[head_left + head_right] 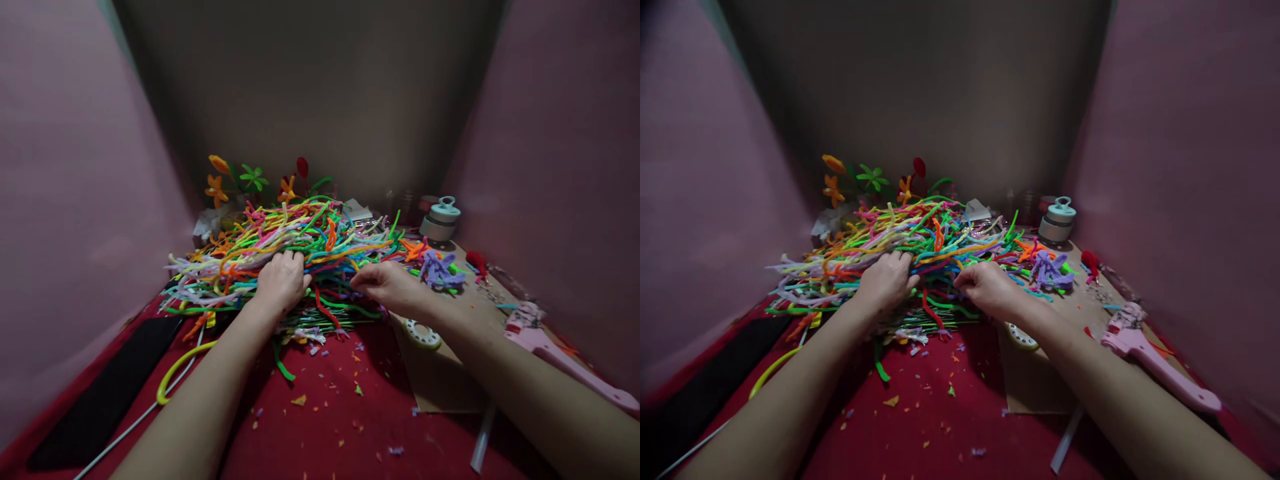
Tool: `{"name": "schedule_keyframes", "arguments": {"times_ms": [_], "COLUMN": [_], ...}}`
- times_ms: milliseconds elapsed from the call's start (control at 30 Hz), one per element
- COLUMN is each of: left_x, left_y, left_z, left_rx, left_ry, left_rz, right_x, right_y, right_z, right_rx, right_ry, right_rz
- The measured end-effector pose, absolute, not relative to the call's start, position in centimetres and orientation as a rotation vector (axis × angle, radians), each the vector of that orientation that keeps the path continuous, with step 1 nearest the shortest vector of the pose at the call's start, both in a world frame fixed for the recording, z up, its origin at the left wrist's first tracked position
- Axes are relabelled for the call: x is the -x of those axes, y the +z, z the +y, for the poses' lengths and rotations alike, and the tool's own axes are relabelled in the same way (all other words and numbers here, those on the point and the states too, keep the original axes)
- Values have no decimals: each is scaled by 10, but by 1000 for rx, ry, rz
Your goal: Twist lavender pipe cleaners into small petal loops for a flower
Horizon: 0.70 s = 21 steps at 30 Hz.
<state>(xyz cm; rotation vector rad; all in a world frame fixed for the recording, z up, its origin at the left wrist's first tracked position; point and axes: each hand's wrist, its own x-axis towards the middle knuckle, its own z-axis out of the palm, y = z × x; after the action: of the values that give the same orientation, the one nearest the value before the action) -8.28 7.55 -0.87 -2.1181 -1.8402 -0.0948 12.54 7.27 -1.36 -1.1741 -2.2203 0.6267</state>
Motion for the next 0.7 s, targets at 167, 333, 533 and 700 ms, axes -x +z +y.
{"name": "schedule_keyframes", "arguments": {"times_ms": [167, 333, 533, 700], "left_x": [91, 100, 98, 87], "left_y": [-3, 3, 7, 6], "left_z": [83, 88, 81, 63], "left_rx": [2168, 2315, 2376, 2276], "left_ry": [-75, -106, -179, -303], "left_rz": [-1888, -1985, -1909, -1732], "right_x": [-127, -137, -146, -148], "right_y": [-11, -7, -2, -10], "right_z": [72, 80, 86, 93], "right_rx": [1180, 1197, 1163, 1168], "right_ry": [441, 551, 296, 331], "right_rz": [-2105, -1772, -1666, -1719]}}
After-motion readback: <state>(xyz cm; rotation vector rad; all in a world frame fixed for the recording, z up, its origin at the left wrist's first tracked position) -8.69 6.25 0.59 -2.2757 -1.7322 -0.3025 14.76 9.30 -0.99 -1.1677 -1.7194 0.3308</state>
